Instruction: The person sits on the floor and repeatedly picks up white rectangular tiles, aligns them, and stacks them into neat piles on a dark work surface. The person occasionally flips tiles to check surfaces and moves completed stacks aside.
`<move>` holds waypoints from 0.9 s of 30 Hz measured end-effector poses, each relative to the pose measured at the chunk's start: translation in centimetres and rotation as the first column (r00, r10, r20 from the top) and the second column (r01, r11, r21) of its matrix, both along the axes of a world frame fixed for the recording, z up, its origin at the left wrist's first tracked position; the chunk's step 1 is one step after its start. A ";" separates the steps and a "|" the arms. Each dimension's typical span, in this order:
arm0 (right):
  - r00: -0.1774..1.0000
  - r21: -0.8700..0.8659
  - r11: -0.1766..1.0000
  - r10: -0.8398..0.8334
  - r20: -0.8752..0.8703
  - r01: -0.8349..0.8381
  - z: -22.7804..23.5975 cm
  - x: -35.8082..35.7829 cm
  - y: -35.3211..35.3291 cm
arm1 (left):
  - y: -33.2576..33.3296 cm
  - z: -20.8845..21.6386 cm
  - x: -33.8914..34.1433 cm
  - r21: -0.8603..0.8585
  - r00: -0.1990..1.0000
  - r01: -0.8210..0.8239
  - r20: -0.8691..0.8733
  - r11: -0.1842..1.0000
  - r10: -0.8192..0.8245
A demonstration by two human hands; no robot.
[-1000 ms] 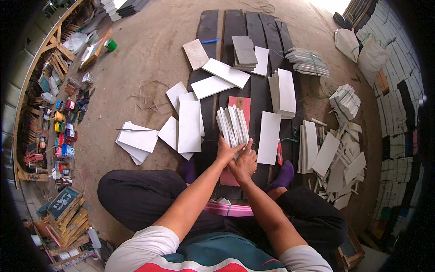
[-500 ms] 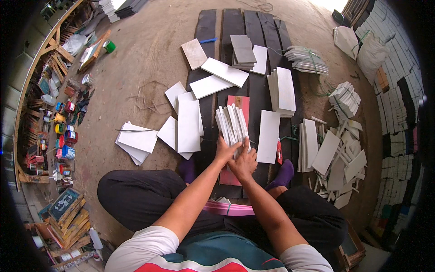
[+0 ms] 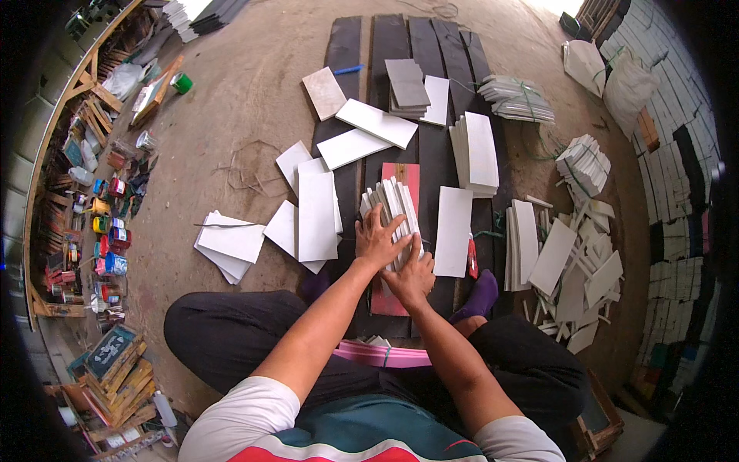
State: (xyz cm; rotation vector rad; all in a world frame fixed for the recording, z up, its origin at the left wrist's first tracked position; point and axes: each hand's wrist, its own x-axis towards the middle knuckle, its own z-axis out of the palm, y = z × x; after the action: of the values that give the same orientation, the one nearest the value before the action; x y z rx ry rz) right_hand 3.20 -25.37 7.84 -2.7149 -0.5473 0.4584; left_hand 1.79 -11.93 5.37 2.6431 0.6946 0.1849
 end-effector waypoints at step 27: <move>1.000 0.020 1.000 0.003 -0.005 -0.003 0.2 0.0 -0.1 | 0.5 -0.9 -2.1 0.015 0.995 -0.095 0.018 0.995 0.094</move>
State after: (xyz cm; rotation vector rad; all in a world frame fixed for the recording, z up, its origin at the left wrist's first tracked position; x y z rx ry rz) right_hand 3.22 -25.48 8.03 -2.6937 -0.5522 0.4584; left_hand -0.34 -11.39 4.45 2.6216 0.8162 0.2410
